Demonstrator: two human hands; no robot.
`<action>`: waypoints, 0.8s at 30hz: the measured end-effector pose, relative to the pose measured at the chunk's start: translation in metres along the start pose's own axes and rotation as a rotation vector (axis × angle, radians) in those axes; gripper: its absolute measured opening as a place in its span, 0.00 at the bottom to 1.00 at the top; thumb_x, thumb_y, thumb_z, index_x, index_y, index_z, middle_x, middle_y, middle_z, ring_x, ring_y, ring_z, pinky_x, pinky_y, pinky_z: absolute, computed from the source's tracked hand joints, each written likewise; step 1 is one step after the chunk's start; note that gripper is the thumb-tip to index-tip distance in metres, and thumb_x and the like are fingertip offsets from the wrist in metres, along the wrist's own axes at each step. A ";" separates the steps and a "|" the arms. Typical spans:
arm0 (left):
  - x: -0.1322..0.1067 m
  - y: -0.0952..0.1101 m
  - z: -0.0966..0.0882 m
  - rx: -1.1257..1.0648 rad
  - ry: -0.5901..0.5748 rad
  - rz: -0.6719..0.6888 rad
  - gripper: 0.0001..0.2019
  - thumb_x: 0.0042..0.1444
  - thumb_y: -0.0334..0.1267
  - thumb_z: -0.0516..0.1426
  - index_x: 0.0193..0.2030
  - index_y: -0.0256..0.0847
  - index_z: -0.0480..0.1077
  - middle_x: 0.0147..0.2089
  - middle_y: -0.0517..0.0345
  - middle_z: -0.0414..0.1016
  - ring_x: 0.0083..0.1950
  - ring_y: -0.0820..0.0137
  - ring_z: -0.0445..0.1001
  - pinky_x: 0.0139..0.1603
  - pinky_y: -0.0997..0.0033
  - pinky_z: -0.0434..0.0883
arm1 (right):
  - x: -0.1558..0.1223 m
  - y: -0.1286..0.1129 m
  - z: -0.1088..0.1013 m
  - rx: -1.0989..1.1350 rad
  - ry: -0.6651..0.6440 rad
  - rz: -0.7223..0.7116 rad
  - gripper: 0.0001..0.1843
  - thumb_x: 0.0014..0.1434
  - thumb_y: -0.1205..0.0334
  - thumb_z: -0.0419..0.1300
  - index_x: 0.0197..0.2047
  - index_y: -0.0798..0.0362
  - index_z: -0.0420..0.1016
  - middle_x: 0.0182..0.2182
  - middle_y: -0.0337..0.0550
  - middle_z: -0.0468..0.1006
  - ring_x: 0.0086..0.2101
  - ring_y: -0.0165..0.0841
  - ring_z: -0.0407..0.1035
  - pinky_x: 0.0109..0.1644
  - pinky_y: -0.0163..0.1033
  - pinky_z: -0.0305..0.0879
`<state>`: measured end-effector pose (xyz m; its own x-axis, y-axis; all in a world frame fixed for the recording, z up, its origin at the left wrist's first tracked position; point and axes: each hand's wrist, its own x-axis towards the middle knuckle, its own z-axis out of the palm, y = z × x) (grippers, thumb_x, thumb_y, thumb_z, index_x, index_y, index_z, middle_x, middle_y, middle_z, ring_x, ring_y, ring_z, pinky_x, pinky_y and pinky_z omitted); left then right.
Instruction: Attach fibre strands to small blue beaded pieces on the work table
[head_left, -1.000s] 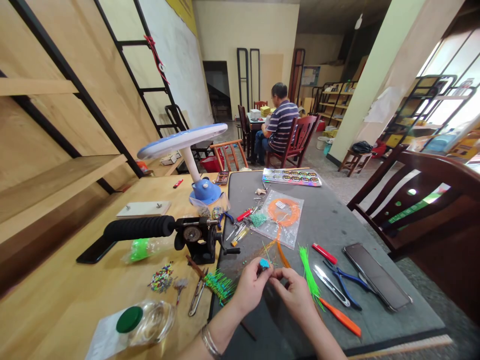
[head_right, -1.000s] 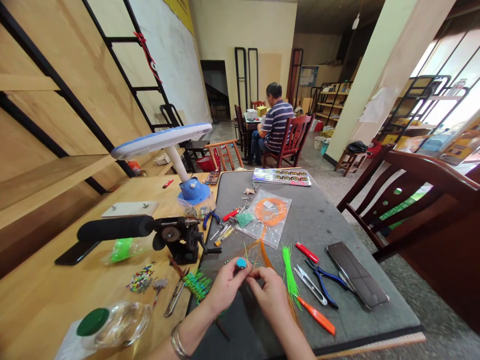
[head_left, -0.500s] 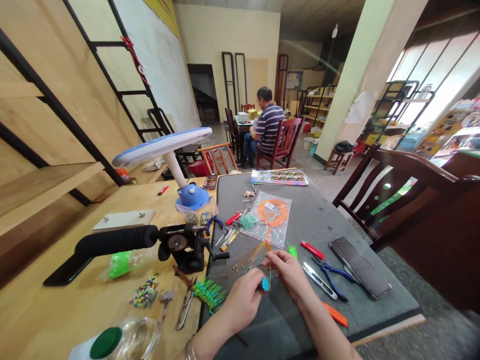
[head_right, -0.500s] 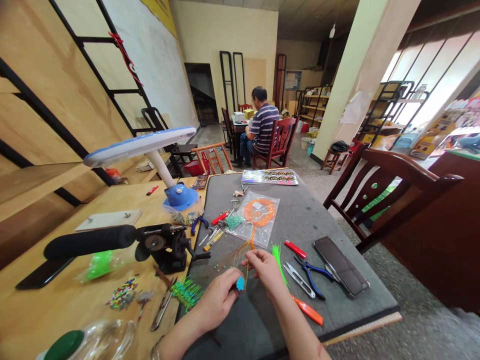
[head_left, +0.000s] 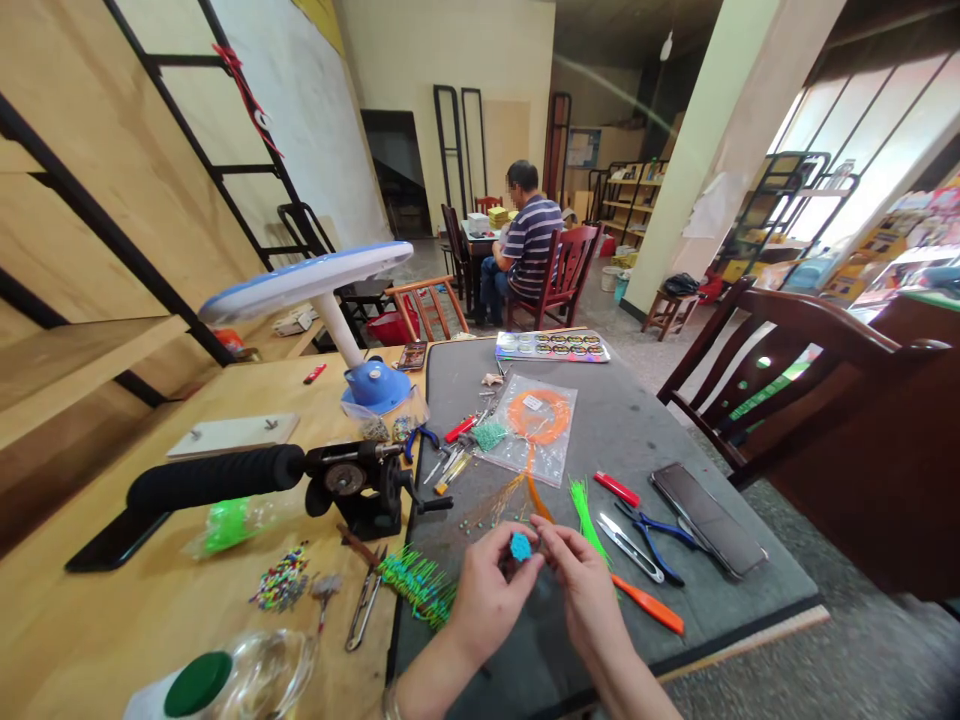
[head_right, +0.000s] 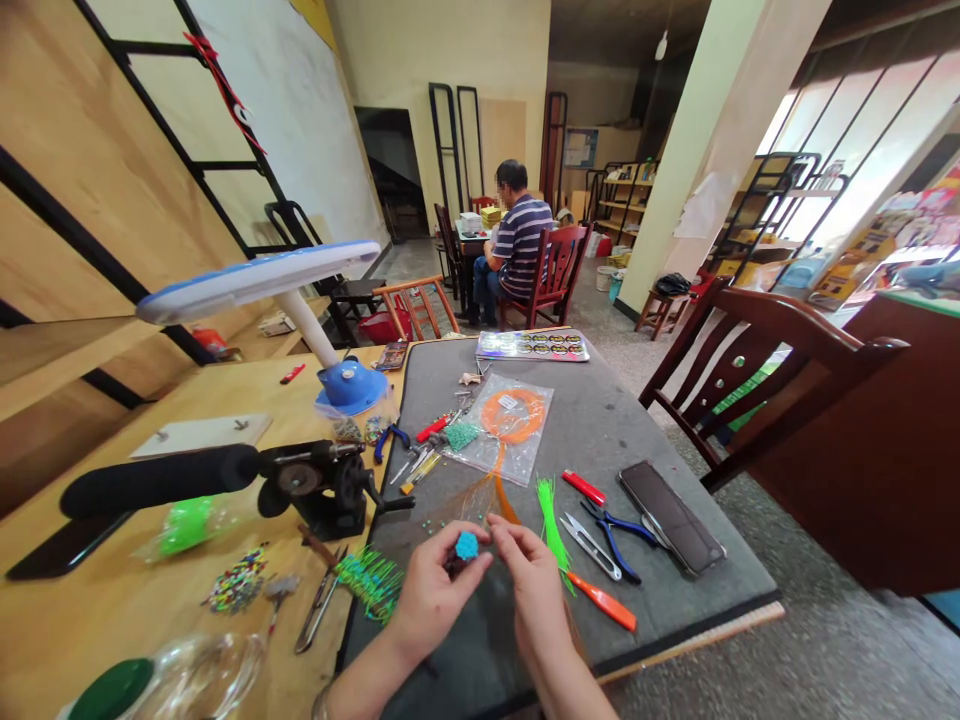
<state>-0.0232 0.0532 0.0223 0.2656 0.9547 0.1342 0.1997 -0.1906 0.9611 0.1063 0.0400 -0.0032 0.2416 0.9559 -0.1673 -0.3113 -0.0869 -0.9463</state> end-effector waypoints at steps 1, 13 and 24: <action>-0.002 0.000 0.007 0.004 0.019 0.003 0.06 0.53 0.39 0.59 0.37 0.40 0.72 0.32 0.55 0.76 0.30 0.68 0.71 0.31 0.74 0.66 | -0.004 0.002 0.001 0.058 0.013 0.015 0.15 0.48 0.49 0.66 0.34 0.50 0.80 0.43 0.47 0.80 0.44 0.43 0.73 0.48 0.44 0.68; -0.015 0.003 0.020 0.173 -0.054 0.120 0.06 0.56 0.36 0.56 0.34 0.41 0.74 0.32 0.53 0.78 0.34 0.66 0.74 0.36 0.71 0.67 | -0.042 0.018 -0.023 0.178 0.070 0.071 0.19 0.49 0.50 0.67 0.42 0.51 0.79 0.41 0.47 0.81 0.42 0.40 0.73 0.51 0.44 0.67; -0.024 0.002 0.017 0.277 -0.176 0.145 0.05 0.56 0.34 0.55 0.32 0.39 0.71 0.29 0.56 0.75 0.31 0.70 0.71 0.32 0.74 0.64 | -0.074 0.022 -0.046 0.018 0.060 -0.003 0.39 0.55 0.48 0.61 0.66 0.49 0.53 0.45 0.52 0.80 0.41 0.41 0.76 0.51 0.48 0.69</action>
<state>-0.0135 0.0263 0.0167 0.4636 0.8638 0.1973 0.3896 -0.3987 0.8302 0.1241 -0.0460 -0.0243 0.2968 0.9375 -0.1816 -0.3267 -0.0790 -0.9418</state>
